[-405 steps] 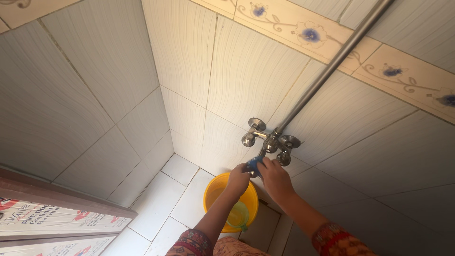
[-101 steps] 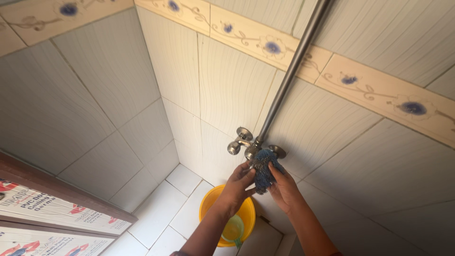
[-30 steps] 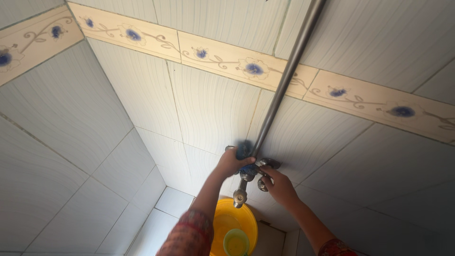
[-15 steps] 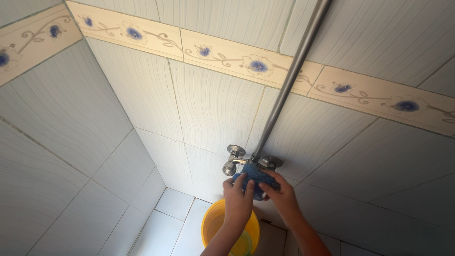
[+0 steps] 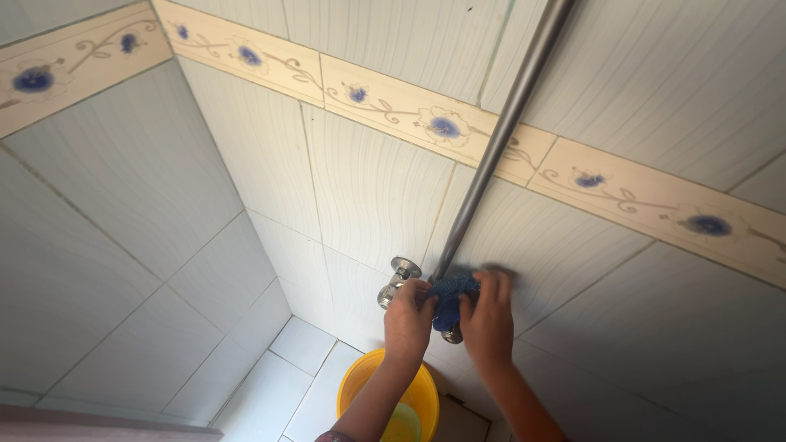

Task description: The person scrubs a shower faucet and vertical pipe with a blue scouring pad. They repeatedly wipe the metal surfaces while a yellow bucket sits on the floor below to catch drips.

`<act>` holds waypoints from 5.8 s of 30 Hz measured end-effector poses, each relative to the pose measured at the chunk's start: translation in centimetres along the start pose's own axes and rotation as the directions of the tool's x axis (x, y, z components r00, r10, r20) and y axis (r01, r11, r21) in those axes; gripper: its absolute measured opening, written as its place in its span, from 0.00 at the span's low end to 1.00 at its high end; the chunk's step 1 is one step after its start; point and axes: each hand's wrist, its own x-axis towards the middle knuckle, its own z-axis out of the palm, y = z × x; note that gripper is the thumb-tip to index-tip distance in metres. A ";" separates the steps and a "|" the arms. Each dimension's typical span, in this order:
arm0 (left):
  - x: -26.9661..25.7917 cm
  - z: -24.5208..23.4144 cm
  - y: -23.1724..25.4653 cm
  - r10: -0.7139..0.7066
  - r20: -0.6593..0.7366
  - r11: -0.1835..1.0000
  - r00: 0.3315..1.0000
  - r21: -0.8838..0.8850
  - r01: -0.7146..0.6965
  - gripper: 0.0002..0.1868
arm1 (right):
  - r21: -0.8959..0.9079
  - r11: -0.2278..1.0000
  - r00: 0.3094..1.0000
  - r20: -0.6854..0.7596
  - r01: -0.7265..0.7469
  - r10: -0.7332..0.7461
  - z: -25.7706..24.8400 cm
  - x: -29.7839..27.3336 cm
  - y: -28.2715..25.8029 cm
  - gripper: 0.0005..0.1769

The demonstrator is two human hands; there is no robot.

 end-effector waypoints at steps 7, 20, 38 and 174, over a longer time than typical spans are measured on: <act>-0.2 1.3 -0.6 0.014 -0.040 0.998 0.999 0.055 -0.011 0.08 | 0.302 0.940 0.981 0.151 -0.160 0.118 2.3 -1.4 0.8 0.27; -1.3 -1.3 -0.7 -0.111 0.048 0.990 0.993 0.097 0.106 0.21 | 0.571 0.682 0.702 0.702 -0.457 -0.117 4.7 6.7 8.0 0.30; -0.6 -1.2 -1.1 -0.233 0.083 0.966 0.969 0.135 0.221 0.20 | 0.577 0.744 0.786 0.608 -0.337 -0.116 3.3 6.2 5.1 0.22; 0.4 -2.4 -4.8 0.133 0.068 0.938 0.989 0.312 -0.147 0.19 | 0.068 0.991 0.899 0.416 0.116 -0.134 2.4 -1.2 -0.2 0.14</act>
